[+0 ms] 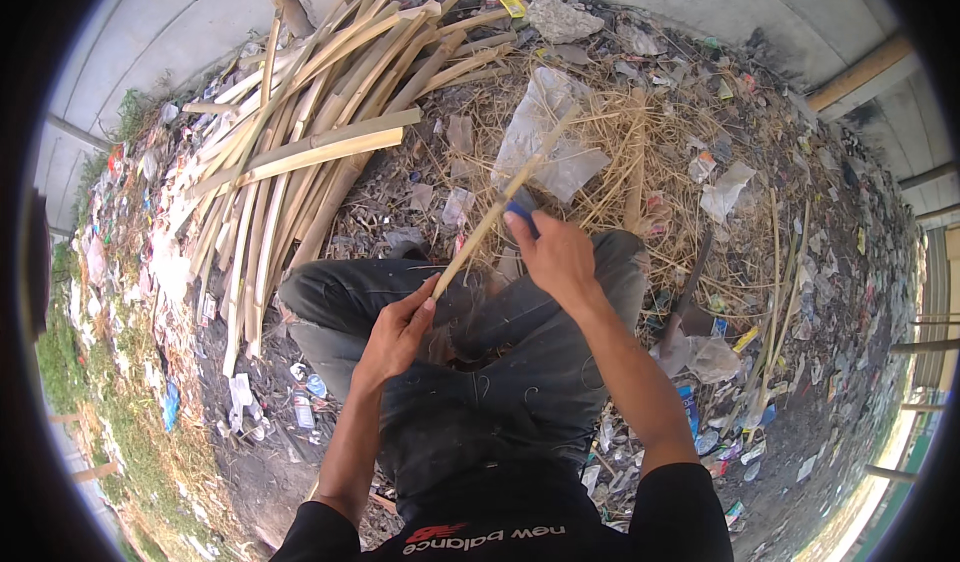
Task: The person sits on the ground and uses a knife to shave thin strips from a long piece of bamboo. They repeatedly scrape the knife along the bamboo to create fine shavings, occasionally adjusting their grip and the bamboo's position.
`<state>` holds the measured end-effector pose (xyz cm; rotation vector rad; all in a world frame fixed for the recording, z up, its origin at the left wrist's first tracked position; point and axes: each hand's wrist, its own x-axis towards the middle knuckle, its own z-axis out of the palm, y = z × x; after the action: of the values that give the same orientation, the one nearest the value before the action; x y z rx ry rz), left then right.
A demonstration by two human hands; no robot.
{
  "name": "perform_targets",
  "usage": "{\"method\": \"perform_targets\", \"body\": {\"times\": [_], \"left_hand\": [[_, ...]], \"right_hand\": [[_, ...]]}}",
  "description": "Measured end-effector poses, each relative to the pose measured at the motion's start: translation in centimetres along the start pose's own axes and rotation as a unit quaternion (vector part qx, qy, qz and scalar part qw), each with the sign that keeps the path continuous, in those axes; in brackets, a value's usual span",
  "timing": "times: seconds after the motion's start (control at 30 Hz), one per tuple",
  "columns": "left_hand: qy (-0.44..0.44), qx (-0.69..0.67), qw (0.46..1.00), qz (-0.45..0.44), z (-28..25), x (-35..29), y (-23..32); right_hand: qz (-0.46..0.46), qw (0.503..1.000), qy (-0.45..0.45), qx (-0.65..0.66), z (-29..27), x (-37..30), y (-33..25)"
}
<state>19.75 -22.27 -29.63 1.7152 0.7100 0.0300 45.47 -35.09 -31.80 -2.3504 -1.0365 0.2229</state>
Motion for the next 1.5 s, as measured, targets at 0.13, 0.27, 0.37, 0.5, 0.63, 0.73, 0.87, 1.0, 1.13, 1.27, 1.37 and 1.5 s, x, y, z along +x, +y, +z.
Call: {"method": "perform_targets", "body": {"times": [0.13, 0.27, 0.37, 0.5, 0.63, 0.73, 0.87, 1.0, 1.13, 1.27, 1.37, 1.5], "left_hand": [[-0.038, -0.044, 0.998, 0.007, 0.0, -4.2, -1.4], [0.029, -0.147, 0.988, -0.02, -0.2, -3.3, -2.1], [0.033, -0.139, 0.99, 0.004, -0.3, -1.4, -0.9], [0.03, -0.104, 0.994, 0.021, -0.1, -0.3, 0.4], [0.039, -0.052, 0.998, 0.014, -0.3, -1.0, 0.3], [0.024, -0.037, 0.999, 0.007, -0.5, -3.5, -1.0], [-0.052, -0.032, 0.998, 0.005, -2.1, -7.8, -4.0], [-0.021, -0.104, 0.994, -0.023, -2.0, -7.0, -3.8], [-0.012, -0.14, 0.99, -0.015, -1.3, -3.1, -3.6], [-0.034, -0.201, 0.979, -0.014, -1.1, -0.7, -3.0], [-0.043, -0.191, 0.98, -0.037, -1.2, -0.1, -2.4], [-0.052, -0.219, 0.973, -0.058, -1.5, 0.1, -1.5]], "right_hand": [[0.149, 0.986, 0.078, -0.009, -4.2, 3.9, 9.6], [0.057, 0.994, 0.065, 0.07, -5.2, 1.6, 5.2], [-0.038, 0.996, -0.038, 0.07, -3.0, -1.2, 0.0], [-0.143, 0.982, -0.117, 0.035, -0.4, -4.7, -5.3], [-0.091, 0.989, -0.105, 0.056, -0.4, -2.2, -4.4], [0.029, 0.999, 0.007, 0.03, -1.8, 4.1, 2.4], [0.173, 0.977, 0.125, 0.026, -6.8, 8.1, 14.6], [0.176, 0.972, 0.143, 0.065, -6.3, 7.0, 15.6], [0.148, 0.954, 0.138, 0.222, -5.2, 5.3, 11.0], [0.042, 0.971, 0.081, 0.22, -4.3, 3.5, 5.6], [-0.034, 0.986, -0.118, 0.114, -5.5, 1.3, 0.7], [-0.075, 0.851, -0.508, 0.106, -3.1, -3.3, 0.2]]}}
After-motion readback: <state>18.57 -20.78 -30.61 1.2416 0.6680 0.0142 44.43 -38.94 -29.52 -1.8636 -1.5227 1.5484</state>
